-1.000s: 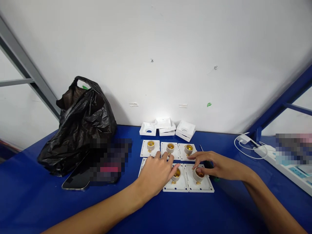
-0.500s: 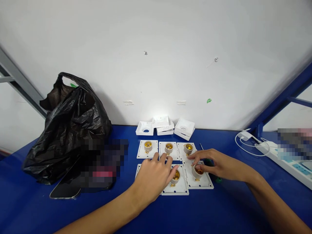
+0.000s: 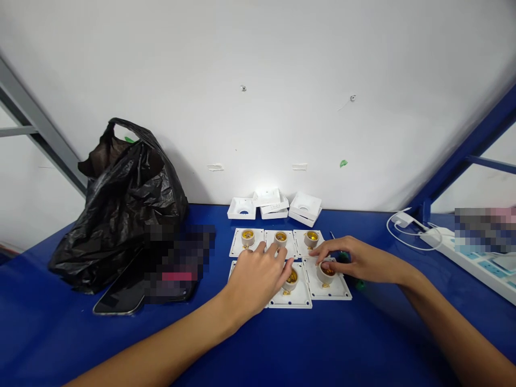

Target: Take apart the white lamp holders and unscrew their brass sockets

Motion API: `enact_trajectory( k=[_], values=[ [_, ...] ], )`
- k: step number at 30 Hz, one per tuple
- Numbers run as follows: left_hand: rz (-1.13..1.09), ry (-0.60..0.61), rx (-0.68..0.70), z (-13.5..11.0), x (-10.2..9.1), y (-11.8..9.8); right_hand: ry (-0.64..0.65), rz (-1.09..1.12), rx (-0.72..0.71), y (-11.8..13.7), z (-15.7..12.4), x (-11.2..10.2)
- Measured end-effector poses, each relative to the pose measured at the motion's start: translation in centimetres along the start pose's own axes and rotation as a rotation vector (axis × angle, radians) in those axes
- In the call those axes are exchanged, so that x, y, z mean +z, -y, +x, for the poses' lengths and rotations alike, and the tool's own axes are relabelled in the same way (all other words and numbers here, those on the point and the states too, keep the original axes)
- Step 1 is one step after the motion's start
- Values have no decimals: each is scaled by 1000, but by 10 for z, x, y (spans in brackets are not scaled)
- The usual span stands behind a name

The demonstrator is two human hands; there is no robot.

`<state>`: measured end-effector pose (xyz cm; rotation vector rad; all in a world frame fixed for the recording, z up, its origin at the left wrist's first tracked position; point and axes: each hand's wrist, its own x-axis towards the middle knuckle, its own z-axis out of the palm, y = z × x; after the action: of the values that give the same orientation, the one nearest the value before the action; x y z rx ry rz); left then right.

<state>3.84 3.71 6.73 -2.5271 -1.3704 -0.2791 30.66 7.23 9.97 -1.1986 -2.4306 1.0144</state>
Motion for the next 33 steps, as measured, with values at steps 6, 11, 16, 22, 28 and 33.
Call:
enact_trajectory(
  k=[6, 11, 16, 22, 28, 33],
  values=[
    [-2, -27, -5, -1, 0, 0, 7, 33, -31, -1, 1, 0],
    [5, -61, 1, 0, 0, 2, 17, 53, -37, -1, 1, 0],
    [17, -146, 65, -6, -4, -6, 7, 48, -31, 0, 3, 5],
    [-46, -415, 387, -17, 3, -26, -51, 47, -19, -6, 3, 9],
    [-38, -326, 499, -15, 9, -21, -298, 47, -9, -33, 7, -4],
    [-50, -314, 542, -14, 12, -18, -631, -112, 14, -71, 21, -1]
  ],
)
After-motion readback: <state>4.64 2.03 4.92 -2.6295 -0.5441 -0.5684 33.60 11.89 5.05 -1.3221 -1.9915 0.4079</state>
